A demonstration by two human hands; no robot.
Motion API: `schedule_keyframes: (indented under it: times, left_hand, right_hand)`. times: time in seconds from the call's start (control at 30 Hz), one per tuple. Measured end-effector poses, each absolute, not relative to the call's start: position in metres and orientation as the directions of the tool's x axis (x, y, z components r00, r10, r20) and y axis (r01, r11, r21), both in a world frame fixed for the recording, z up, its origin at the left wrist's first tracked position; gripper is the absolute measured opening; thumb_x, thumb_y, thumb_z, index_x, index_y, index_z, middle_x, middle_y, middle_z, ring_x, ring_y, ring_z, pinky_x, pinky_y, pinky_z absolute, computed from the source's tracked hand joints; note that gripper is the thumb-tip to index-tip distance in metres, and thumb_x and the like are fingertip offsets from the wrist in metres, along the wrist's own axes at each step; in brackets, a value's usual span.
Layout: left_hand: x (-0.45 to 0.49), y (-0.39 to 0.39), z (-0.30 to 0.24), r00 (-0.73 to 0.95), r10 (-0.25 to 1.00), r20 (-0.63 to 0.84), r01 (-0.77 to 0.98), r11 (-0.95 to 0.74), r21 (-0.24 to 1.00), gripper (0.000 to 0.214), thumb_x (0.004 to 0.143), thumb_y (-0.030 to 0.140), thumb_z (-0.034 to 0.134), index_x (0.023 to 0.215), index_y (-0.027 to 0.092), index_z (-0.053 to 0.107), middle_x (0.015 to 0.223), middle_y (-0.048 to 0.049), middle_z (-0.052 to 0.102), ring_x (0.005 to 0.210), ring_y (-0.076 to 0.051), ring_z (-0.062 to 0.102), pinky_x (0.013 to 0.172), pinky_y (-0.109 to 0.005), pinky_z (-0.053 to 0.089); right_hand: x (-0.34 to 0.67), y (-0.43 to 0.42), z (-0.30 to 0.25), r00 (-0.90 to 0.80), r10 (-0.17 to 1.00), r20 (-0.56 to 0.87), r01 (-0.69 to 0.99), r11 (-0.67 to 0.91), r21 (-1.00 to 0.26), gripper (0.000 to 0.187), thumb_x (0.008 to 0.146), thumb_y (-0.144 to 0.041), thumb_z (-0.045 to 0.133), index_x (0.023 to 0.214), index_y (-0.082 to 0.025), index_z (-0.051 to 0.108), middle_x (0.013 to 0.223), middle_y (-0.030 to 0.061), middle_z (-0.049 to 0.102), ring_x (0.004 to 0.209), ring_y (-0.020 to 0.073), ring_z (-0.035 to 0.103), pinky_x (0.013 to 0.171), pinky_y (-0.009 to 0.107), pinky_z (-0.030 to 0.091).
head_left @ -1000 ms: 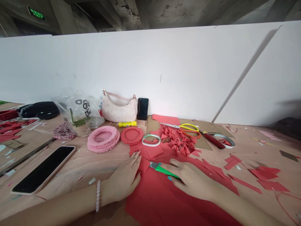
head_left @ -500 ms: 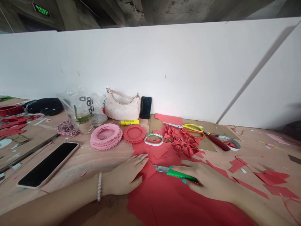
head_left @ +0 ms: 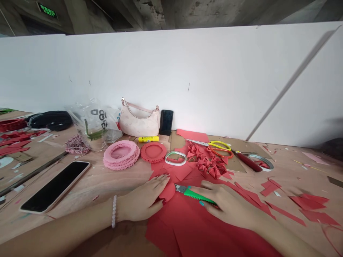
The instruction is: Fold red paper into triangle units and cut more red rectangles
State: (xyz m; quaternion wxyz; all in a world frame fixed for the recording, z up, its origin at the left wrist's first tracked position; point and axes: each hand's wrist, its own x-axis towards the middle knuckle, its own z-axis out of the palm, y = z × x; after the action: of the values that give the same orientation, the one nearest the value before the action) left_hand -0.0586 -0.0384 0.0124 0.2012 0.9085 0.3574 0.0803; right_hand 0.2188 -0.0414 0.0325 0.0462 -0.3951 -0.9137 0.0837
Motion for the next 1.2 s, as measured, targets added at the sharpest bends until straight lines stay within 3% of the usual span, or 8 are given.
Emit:
schedule_keyframes:
  times: [0.27, 0.43, 0.6, 0.8, 1.07, 1.2]
  left_hand:
    - [-0.062, -0.036, 0.012, 0.691, 0.722, -0.017, 0.645, -0.607, 0.464, 0.052, 0.089, 0.023, 0.028, 0.139, 0.016, 0.015, 0.143, -0.0073, 0.022, 0.129, -0.019, 0.026, 0.106, -0.034, 0.025]
    - [-0.063, -0.036, 0.012, 0.716, 0.698, -0.009, 0.624, -0.635, 0.455, 0.058, 0.09, 0.038, 0.03, 0.139, 0.014, 0.012, 0.144, -0.0099, 0.019, 0.13, -0.021, 0.024, 0.106, -0.035, 0.024]
    - [-0.06, -0.039, 0.017, 0.789, 0.612, -0.054, 0.585, -0.721, 0.371, 0.068, 0.086, 0.045, 0.036, 0.14, 0.012, 0.011, 0.144, -0.0119, 0.012, 0.132, -0.026, 0.013, 0.107, -0.041, 0.017]
    - [-0.057, -0.041, 0.015, 0.823, 0.566, -0.051, 0.547, -0.766, 0.337, 0.07, 0.085, 0.046, 0.037, 0.139, 0.01, 0.012, 0.144, -0.0152, 0.009, 0.132, -0.03, 0.009, 0.107, -0.047, 0.012]
    - [-0.056, -0.041, 0.017, 0.812, 0.575, -0.096, 0.574, -0.76, 0.304, 0.07, 0.085, 0.048, 0.035, 0.138, 0.007, 0.015, 0.144, -0.0162, 0.007, 0.132, -0.03, 0.007, 0.107, -0.045, 0.014]
    - [-0.057, -0.041, 0.016, 0.811, 0.58, -0.074, 0.571, -0.757, 0.317, 0.067, 0.085, 0.046, 0.034, 0.138, 0.008, 0.018, 0.143, -0.0164, 0.011, 0.131, -0.031, 0.013, 0.106, -0.046, 0.017]
  right_hand:
    - [0.213, -0.044, 0.032, -0.752, 0.659, 0.022, 0.654, 0.75, -0.105, 0.047, 0.08, -0.015, 0.042, 0.124, -0.032, 0.044, 0.079, 0.0014, 0.051, 0.061, 0.0131, 0.05, 0.056, 0.023, 0.036]
    - [0.212, -0.044, 0.025, -0.72, 0.693, 0.028, 0.688, 0.718, -0.106, 0.049, 0.08, -0.014, 0.041, 0.126, -0.032, 0.041, 0.082, 0.0022, 0.052, 0.063, 0.0137, 0.052, 0.057, 0.023, 0.036]
    - [0.208, -0.041, 0.017, -0.684, 0.727, 0.057, 0.725, 0.686, -0.062, 0.048, 0.083, -0.014, 0.038, 0.129, -0.029, 0.037, 0.084, 0.0032, 0.052, 0.065, 0.0143, 0.054, 0.055, 0.023, 0.035]
    - [0.2, -0.041, 0.01, -0.68, 0.727, 0.101, 0.73, 0.683, -0.004, 0.041, 0.086, -0.019, 0.037, 0.127, -0.028, 0.038, 0.083, 0.003, 0.053, 0.064, 0.0154, 0.055, 0.052, 0.024, 0.036]
    - [0.201, -0.04, -0.003, -0.648, 0.75, 0.132, 0.761, 0.647, 0.055, 0.044, 0.087, -0.019, 0.034, 0.131, -0.026, 0.034, 0.08, 0.0036, 0.052, 0.058, 0.0166, 0.056, 0.048, 0.025, 0.039]
    - [0.208, -0.04, 0.0, -0.609, 0.778, 0.156, 0.789, 0.614, 0.016, 0.043, 0.088, -0.021, 0.032, 0.131, -0.025, 0.035, 0.08, 0.0044, 0.053, 0.06, 0.0176, 0.058, 0.049, 0.026, 0.042]
